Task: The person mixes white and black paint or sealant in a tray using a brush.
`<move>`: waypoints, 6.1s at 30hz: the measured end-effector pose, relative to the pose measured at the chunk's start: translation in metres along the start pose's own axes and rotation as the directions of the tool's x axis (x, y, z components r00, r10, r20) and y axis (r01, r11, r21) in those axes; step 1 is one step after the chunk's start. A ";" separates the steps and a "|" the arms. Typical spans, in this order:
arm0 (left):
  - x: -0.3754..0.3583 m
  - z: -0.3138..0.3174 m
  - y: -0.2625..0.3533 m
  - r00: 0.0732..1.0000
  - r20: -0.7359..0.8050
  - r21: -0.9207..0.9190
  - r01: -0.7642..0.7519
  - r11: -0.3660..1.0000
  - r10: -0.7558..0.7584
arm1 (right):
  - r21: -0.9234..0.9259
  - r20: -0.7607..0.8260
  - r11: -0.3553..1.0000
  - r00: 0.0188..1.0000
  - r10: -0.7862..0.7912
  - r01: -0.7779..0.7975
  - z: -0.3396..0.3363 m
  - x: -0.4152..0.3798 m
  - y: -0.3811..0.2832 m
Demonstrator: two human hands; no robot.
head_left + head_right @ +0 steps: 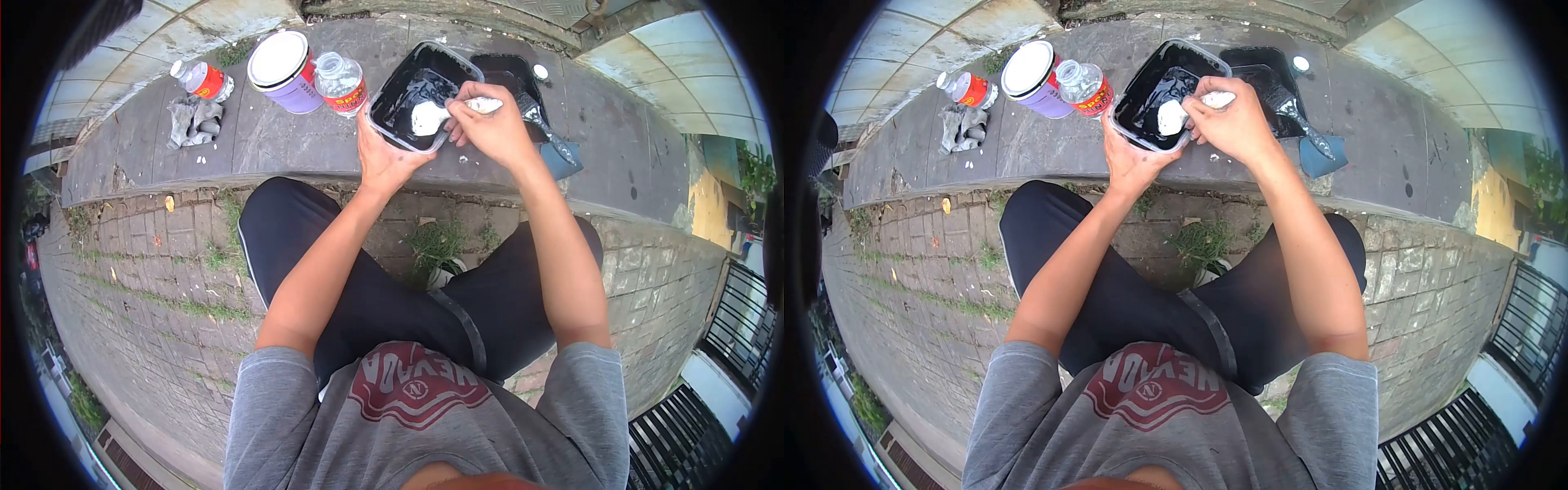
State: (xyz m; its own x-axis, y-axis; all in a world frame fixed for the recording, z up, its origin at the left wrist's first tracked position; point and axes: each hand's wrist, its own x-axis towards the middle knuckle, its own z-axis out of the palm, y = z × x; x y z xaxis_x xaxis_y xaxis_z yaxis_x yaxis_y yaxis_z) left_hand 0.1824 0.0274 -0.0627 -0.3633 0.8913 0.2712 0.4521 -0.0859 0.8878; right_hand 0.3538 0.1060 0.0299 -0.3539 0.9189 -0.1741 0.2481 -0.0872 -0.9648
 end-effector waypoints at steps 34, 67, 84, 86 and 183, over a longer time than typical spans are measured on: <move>-0.001 0.005 -0.003 0.999 0.034 -0.001 0.022 1.000 -0.022 | -0.741 0.263 0.534 0.908 -0.328 0.407 0.017 -0.002 -0.018; -0.001 0.005 -0.005 0.999 -0.034 -0.028 0.020 0.999 -0.021 | -0.744 0.356 0.537 0.916 -0.185 0.398 0.027 -0.028 -0.044; 0.000 0.004 -0.003 0.999 0.021 -0.006 0.037 0.999 -0.037 | -0.782 0.283 0.507 0.931 -0.232 0.364 0.025 -0.029 -0.053; 0.000 0.003 0.003 0.998 0.024 0.016 0.063 0.998 -0.064 | -0.814 0.211 0.505 0.955 -0.206 0.289 0.023 -0.018 -0.050; 0.003 0.010 0.004 1.000 -0.001 -0.010 0.020 1.000 -0.020 | 0.144 0.012 0.982 0.992 0.125 -0.126 -0.019 0.013 -0.006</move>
State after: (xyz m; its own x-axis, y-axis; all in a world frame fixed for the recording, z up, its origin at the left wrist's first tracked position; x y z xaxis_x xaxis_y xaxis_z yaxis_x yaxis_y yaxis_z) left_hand 0.1912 0.0342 -0.0620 -0.3727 0.8926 0.2538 0.4367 -0.0726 0.8966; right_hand 0.3647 0.1255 0.0375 -0.3306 0.8962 -0.2958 0.1577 -0.2565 -0.9536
